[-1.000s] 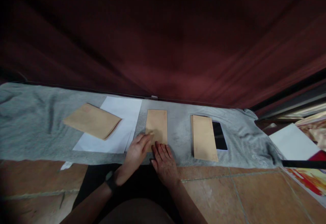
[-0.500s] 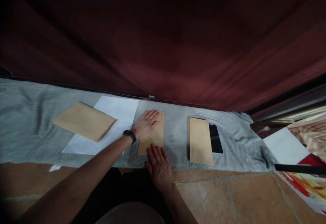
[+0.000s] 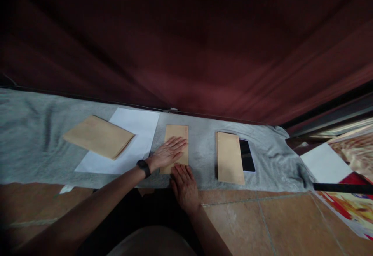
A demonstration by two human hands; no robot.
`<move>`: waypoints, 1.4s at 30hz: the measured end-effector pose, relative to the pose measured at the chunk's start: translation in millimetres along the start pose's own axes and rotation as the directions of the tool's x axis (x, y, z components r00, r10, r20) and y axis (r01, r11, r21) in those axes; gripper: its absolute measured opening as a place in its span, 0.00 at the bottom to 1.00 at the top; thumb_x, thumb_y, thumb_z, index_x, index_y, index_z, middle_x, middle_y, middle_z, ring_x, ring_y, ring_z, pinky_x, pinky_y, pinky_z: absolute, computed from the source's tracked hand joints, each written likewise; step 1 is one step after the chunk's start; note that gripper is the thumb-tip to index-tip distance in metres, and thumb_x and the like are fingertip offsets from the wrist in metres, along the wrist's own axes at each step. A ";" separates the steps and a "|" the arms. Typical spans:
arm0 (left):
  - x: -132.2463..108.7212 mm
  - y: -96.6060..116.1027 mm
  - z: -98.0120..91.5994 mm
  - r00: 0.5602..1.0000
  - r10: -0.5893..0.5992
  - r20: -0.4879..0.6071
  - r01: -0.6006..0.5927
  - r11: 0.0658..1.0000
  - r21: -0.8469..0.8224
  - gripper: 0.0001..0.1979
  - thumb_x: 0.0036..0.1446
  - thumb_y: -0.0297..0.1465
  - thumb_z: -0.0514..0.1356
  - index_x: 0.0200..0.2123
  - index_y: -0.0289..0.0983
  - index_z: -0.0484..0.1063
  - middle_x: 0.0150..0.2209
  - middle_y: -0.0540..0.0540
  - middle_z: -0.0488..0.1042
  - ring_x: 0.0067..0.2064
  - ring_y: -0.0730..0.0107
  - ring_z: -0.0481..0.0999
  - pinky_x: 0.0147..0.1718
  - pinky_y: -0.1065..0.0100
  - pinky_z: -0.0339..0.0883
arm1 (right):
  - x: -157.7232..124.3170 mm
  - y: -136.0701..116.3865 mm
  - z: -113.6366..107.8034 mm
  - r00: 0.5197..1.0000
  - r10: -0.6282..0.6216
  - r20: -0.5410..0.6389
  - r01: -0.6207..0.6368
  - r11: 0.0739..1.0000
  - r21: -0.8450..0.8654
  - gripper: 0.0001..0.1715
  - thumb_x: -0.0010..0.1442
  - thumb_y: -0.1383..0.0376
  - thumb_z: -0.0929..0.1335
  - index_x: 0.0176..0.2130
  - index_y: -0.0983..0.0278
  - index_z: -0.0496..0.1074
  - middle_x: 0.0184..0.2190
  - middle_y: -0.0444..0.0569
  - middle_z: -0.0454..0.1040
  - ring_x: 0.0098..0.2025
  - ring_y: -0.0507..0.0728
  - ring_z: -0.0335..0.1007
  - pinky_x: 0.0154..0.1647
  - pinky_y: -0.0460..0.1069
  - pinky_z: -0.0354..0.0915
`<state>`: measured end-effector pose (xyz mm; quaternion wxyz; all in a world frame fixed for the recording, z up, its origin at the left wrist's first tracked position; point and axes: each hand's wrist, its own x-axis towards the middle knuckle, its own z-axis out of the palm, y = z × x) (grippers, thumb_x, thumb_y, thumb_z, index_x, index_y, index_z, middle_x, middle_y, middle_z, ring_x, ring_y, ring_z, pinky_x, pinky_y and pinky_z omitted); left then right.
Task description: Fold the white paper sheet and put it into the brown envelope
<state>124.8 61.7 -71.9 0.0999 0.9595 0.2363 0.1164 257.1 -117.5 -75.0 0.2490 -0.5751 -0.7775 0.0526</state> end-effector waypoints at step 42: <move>-115.7 76.8 -4.1 0.999 -0.049 0.000 0.049 0.990 0.130 0.36 0.70 0.47 0.50 0.73 0.36 0.45 0.73 0.41 0.52 0.74 0.61 0.50 0.71 0.58 0.44 | -20.8 3.6 -6.6 0.999 0.038 0.031 -0.036 0.996 -0.076 0.33 0.72 0.64 0.61 0.72 0.66 0.52 0.68 0.56 0.62 0.71 0.61 0.57 0.72 0.62 0.57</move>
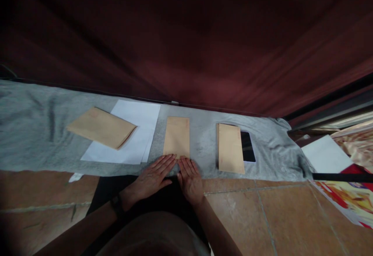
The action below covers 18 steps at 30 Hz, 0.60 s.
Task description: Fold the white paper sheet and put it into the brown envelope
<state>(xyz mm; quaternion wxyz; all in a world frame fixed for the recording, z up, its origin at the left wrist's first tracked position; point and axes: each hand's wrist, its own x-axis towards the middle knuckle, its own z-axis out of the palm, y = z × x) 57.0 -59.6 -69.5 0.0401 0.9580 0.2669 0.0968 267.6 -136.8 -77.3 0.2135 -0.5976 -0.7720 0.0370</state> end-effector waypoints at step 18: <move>9.3 28.8 12.3 0.983 -0.155 -0.096 0.159 0.987 0.025 0.32 0.67 0.46 0.56 0.67 0.35 0.62 0.70 0.35 0.59 0.72 0.48 0.55 0.69 0.50 0.52 | 46.8 29.4 -13.4 0.975 -0.165 0.148 0.146 0.981 0.131 0.28 0.74 0.61 0.58 0.70 0.62 0.57 0.69 0.52 0.61 0.71 0.57 0.55 0.73 0.61 0.53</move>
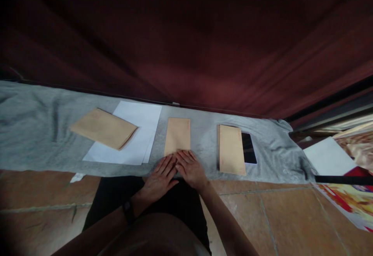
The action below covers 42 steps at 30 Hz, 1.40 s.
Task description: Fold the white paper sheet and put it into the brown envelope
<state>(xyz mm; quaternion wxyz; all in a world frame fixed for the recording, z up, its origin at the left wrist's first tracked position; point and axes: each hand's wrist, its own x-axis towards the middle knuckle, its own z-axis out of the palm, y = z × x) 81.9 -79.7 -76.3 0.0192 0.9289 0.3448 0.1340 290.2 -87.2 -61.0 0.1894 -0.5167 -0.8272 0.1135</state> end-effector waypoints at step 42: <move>-2.7 -5.9 10.3 0.998 0.031 -0.054 -0.031 0.999 0.014 0.31 0.67 0.42 0.56 0.70 0.40 0.58 0.70 0.40 0.59 0.72 0.50 0.55 0.69 0.51 0.50 | 95.4 52.1 8.1 0.992 -0.093 0.091 0.107 0.980 -0.169 0.30 0.72 0.60 0.61 0.70 0.55 0.57 0.71 0.45 0.56 0.73 0.62 0.50 0.74 0.69 0.41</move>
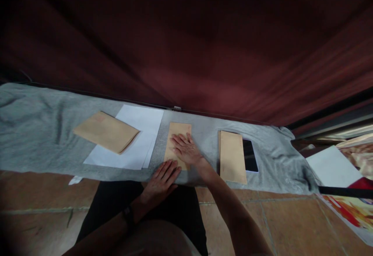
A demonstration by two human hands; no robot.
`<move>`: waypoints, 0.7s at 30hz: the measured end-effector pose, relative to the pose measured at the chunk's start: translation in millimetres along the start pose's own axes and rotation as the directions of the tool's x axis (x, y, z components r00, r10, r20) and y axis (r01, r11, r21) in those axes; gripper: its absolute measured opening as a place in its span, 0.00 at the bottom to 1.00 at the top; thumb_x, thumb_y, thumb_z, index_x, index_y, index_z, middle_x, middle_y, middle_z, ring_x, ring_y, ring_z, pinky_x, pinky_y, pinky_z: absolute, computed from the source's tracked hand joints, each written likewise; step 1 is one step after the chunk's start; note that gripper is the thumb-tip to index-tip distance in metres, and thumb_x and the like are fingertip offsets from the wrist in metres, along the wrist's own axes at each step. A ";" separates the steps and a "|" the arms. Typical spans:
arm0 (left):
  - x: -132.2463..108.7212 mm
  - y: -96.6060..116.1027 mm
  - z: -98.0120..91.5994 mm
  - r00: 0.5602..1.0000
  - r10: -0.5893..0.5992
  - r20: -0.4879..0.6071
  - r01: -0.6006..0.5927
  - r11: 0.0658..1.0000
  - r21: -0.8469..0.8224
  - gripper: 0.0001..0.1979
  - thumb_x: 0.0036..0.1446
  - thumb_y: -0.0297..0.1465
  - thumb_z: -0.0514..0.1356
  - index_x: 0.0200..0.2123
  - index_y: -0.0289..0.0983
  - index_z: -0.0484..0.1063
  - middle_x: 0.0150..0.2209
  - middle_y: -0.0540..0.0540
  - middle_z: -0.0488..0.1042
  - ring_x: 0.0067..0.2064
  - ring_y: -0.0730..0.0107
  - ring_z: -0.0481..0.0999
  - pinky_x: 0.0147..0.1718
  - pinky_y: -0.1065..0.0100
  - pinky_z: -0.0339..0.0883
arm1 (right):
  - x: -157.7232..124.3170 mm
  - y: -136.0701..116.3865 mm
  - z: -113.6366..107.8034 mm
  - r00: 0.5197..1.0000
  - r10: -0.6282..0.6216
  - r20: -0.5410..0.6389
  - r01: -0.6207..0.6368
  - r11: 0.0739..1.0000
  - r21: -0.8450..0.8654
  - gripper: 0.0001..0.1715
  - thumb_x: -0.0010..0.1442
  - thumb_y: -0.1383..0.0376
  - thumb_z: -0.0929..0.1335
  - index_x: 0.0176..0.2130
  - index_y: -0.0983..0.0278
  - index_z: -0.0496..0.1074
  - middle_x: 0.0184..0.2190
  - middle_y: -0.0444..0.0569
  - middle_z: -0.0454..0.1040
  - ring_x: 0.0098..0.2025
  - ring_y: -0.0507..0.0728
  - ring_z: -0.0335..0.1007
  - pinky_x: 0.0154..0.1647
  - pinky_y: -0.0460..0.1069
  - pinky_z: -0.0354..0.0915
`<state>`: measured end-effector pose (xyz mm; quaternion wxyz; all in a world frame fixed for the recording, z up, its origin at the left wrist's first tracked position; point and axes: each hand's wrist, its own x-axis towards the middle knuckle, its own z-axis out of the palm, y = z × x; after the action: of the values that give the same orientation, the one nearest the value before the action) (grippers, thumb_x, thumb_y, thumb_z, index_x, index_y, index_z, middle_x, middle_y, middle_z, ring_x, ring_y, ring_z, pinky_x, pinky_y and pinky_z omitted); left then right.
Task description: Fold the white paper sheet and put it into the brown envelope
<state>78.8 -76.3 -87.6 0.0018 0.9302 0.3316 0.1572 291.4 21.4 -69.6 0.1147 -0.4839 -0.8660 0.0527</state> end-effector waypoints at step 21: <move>9.3 -15.5 -33.0 0.994 -0.083 -0.076 0.062 0.967 -0.247 0.16 0.70 0.29 0.51 0.54 0.35 0.74 0.55 0.40 0.77 0.58 0.60 0.75 0.58 0.56 0.70 | -87.2 -53.3 -10.0 0.988 -0.154 0.010 0.153 0.986 0.068 0.42 0.72 0.52 0.62 0.74 0.65 0.44 0.72 0.54 0.52 0.74 0.60 0.46 0.75 0.62 0.45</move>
<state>66.4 -61.8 -55.1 0.1077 0.9025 0.3434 0.2365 294.0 -81.0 -62.0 0.1279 -0.4111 -0.8993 0.0763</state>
